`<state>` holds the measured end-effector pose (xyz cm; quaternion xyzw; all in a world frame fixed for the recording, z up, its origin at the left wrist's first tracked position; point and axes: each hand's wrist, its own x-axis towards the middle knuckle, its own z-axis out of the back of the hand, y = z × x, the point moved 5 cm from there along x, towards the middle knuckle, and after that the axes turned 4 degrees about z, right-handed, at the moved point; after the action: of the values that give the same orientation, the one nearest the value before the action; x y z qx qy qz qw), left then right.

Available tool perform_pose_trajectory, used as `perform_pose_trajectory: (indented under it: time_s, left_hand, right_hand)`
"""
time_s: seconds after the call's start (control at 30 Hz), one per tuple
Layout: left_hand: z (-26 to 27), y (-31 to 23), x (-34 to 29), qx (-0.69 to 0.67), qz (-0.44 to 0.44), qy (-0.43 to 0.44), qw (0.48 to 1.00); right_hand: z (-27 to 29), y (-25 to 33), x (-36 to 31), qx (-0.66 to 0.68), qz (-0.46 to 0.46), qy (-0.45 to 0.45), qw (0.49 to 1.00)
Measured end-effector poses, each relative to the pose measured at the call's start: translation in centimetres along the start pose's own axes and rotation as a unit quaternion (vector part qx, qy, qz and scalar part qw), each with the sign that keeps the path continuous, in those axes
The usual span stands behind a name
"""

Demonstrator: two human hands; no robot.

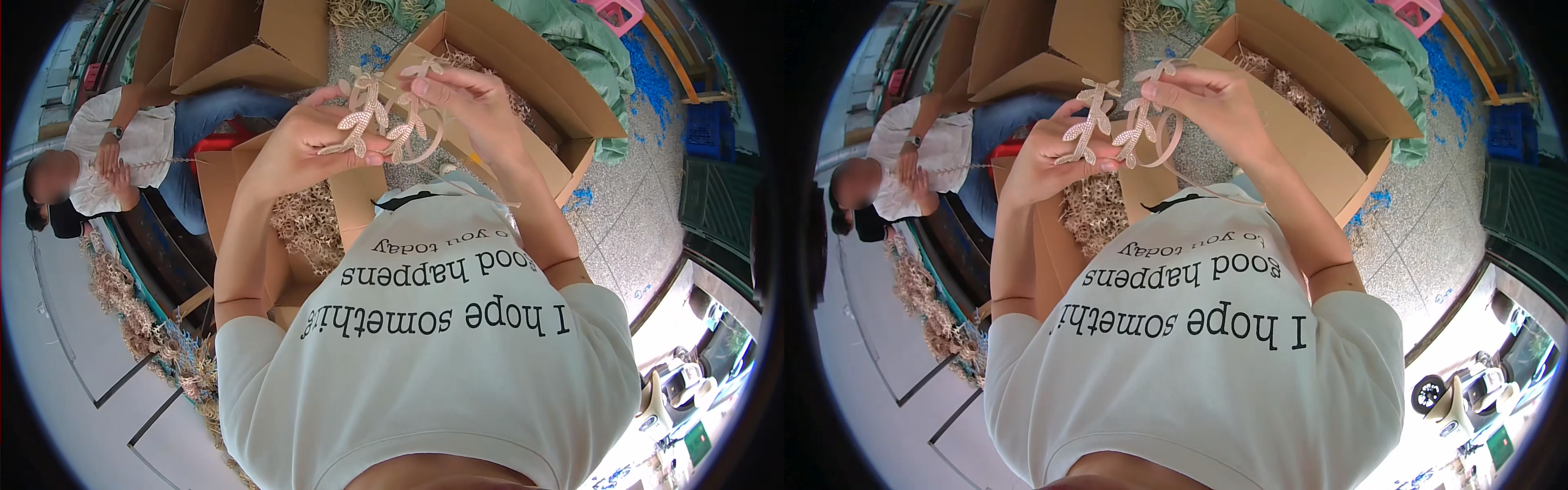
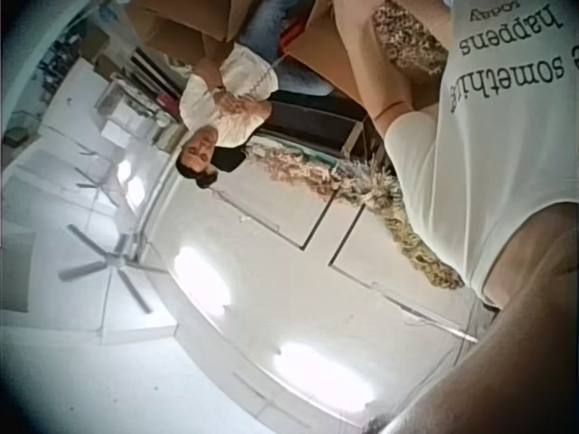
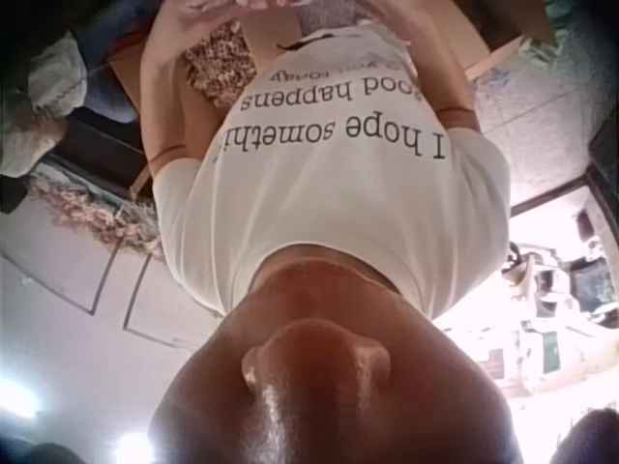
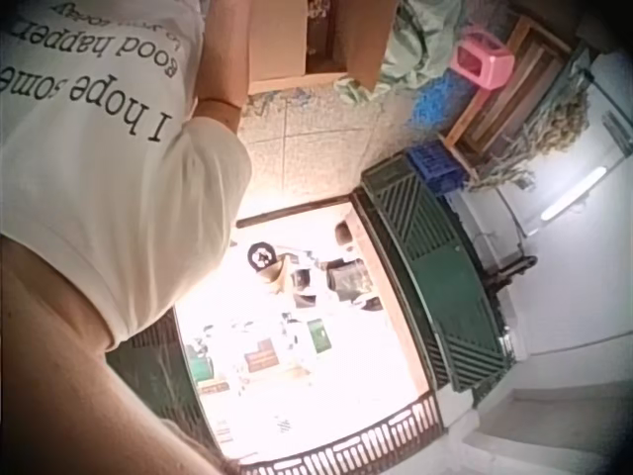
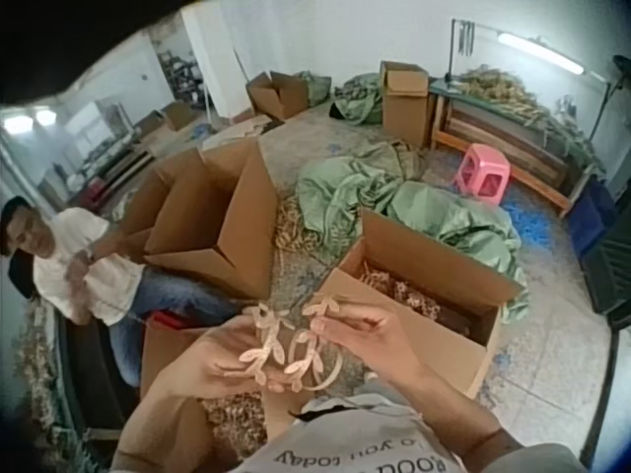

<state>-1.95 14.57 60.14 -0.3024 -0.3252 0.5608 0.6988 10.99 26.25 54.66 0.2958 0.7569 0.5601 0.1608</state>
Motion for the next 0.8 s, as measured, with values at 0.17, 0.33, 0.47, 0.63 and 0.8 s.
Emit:
perform_pose_trajectory:
  time_s: [0.17,0.33,0.47,0.63,0.8]
  left_hand:
    - [0.1,0.3,0.1,0.018,-0.024,0.014,0.999]
    - [0.4,1.3,0.3,0.118,0.022,-0.032,0.992]
    - [-0.5,1.6,0.5,-0.001,0.090,0.014,0.996]
    - [-1.1,2.9,0.0,0.005,0.076,-0.062,0.995]
    - [-1.4,2.9,0.1,-0.096,0.124,-0.058,0.986]
  right_hand:
    - [-1.3,-3.6,-0.9,0.184,-0.193,0.066,0.961]
    - [-1.3,-3.4,-0.9,0.157,-0.075,0.050,0.984]
    - [-1.6,-2.3,-1.0,0.059,0.070,0.017,0.996]
    - [-1.3,-0.4,-0.6,0.065,0.099,-0.041,0.992]
    - [1.3,2.4,-1.0,-0.020,0.181,-0.036,0.983]
